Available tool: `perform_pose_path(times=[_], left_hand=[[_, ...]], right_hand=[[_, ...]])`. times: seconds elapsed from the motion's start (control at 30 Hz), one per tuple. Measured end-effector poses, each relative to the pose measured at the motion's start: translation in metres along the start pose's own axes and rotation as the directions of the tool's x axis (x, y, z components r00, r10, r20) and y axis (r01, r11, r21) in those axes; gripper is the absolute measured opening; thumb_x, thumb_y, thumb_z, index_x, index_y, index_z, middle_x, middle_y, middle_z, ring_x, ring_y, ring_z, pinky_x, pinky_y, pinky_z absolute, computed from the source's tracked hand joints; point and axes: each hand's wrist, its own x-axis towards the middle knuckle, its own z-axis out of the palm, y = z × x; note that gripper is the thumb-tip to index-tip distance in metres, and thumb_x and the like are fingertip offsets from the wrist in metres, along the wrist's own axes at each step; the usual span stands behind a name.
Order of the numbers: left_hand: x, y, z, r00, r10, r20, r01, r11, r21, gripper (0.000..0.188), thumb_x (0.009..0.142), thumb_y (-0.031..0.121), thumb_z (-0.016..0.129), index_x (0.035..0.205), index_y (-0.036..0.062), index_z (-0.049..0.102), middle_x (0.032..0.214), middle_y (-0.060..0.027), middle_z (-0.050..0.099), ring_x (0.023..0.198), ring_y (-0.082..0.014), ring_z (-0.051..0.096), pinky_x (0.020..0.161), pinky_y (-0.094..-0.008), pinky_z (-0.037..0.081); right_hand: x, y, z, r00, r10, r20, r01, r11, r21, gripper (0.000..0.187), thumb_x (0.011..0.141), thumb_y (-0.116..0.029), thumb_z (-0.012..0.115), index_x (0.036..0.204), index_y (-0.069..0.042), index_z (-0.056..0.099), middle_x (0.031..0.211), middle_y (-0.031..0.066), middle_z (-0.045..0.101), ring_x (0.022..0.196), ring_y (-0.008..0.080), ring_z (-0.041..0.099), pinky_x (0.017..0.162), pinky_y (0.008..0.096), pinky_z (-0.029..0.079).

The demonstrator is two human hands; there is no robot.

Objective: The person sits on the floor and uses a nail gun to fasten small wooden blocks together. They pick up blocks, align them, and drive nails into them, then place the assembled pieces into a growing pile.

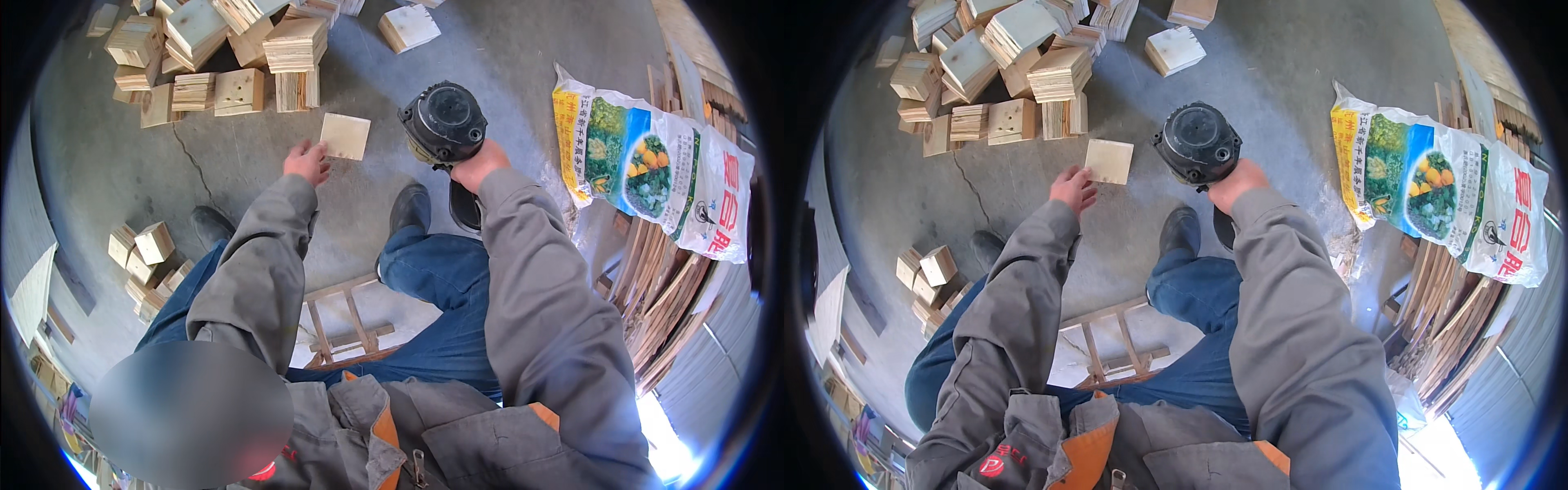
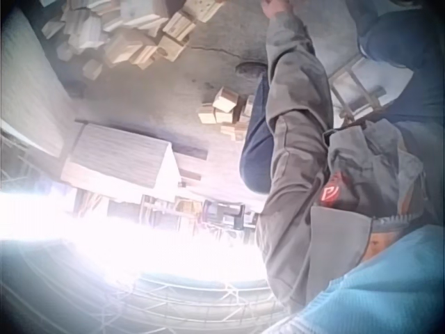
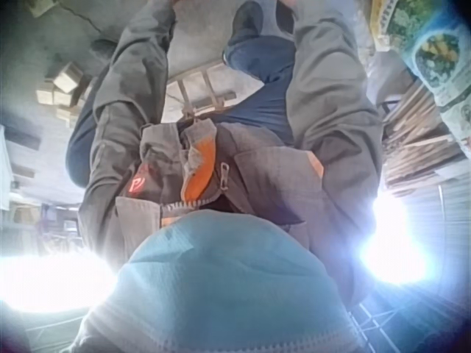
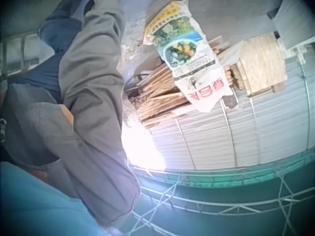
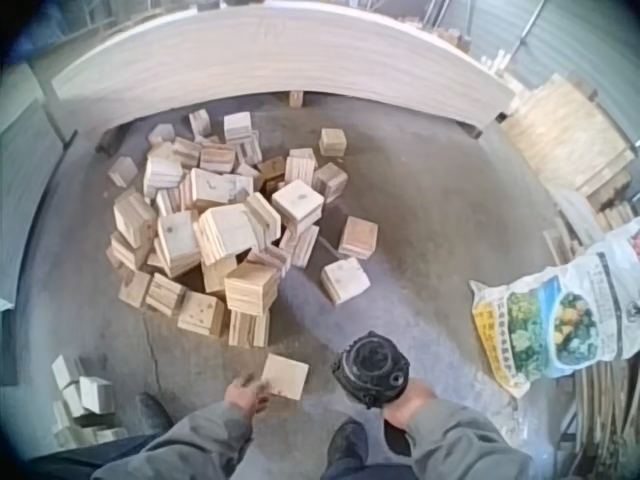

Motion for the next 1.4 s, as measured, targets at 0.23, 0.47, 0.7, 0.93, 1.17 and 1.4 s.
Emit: perform_pose_path(times=[0.23, 0.47, 0.7, 0.93, 1.17, 1.4], left_hand=[[-0.003, 0.002, 0.014, 0.984, -0.07, 0.166, 0.098, 0.98, -0.172, 0.054, 0.104, 0.029, 0.058, 0.147, -0.0012, 0.046, 0.134, -0.019, 0.061, 0.117, -0.0323, 0.063, 0.099, -0.0445, 0.052], [-0.004, 0.021, 0.022, 0.971, -0.097, 0.22, 0.15, 0.96, -0.238, 0.055, 0.107, 0.029, 0.052, 0.15, -0.0029, 0.04, 0.149, -0.0248, 0.052, 0.135, -0.0385, 0.054, 0.108, -0.0474, 0.048], [-0.009, 0.008, -0.031, 0.992, -0.12, 0.046, 0.124, 0.99, -0.074, 0.045, 0.101, 0.028, 0.063, 0.136, 0.0007, 0.056, 0.127, -0.019, 0.067, 0.109, -0.0312, 0.069, 0.091, -0.0443, 0.057], [-0.061, 0.078, -0.088, 0.999, 0.045, 0.015, -0.046, 0.997, 0.068, 0.036, 0.099, 0.029, 0.066, 0.128, 0.0076, 0.063, 0.12, -0.0105, 0.073, 0.099, -0.0253, 0.071, 0.084, -0.0419, 0.056], [-0.25, 0.21, -0.129, 0.839, 0.491, 0.235, -0.537, 0.815, 0.217, 0.039, 0.103, 0.025, 0.064, 0.137, 0.0065, 0.06, 0.12, -0.0081, 0.072, 0.107, -0.0163, 0.069, 0.093, -0.0302, 0.053], [-0.323, 0.187, -0.193, 0.5, 0.795, 0.342, -0.803, 0.279, 0.526, 0.043, 0.098, 0.018, 0.068, 0.137, 0.0005, 0.06, 0.113, -0.0117, 0.073, 0.105, -0.0201, 0.069, 0.094, -0.0328, 0.054]], right_hand=[[-0.004, -0.007, -0.003, 1.0, -0.004, -0.008, 0.004, 1.0, -0.024, 0.026, 0.084, -0.019, 0.068, 0.102, -0.003, 0.077, 0.108, 0.0255, 0.073, 0.11, 0.0429, 0.067, 0.093, 0.0452, 0.054], [0.002, -0.002, 0.003, 0.999, -0.041, -0.01, 0.041, 0.999, -0.035, 0.027, 0.083, -0.019, 0.069, 0.103, -0.003, 0.077, 0.108, 0.0259, 0.072, 0.111, 0.043, 0.066, 0.093, 0.0452, 0.054], [-0.008, -0.01, -0.005, 1.0, 0.007, 0.008, -0.007, 0.998, -0.069, 0.029, 0.081, -0.018, 0.069, 0.105, -0.002, 0.076, 0.11, 0.0259, 0.072, 0.112, 0.0421, 0.067, 0.094, 0.0447, 0.054], [-0.004, 0.008, 0.007, 0.99, 0.027, 0.139, -0.016, 0.996, -0.083, 0.027, 0.081, -0.019, 0.071, 0.1, -0.002, 0.077, 0.1, 0.019, 0.076, 0.101, 0.0338, 0.073, 0.088, 0.0411, 0.057], [0.002, 0.015, 0.021, 0.988, -0.034, 0.153, 0.038, 0.999, -0.023, 0.015, 0.075, -0.014, 0.078, 0.084, -0.002, 0.077, 0.074, 0.0109, 0.074, 0.069, 0.0221, 0.073, 0.067, 0.0359, 0.057], [-0.022, 0.013, 0.007, 0.993, -0.073, 0.095, 0.074, 0.997, -0.012, 0.016, 0.071, -0.013, 0.08, 0.084, -0.004, 0.077, 0.076, 0.01, 0.075, 0.069, 0.0222, 0.072, 0.067, 0.0371, 0.057]])
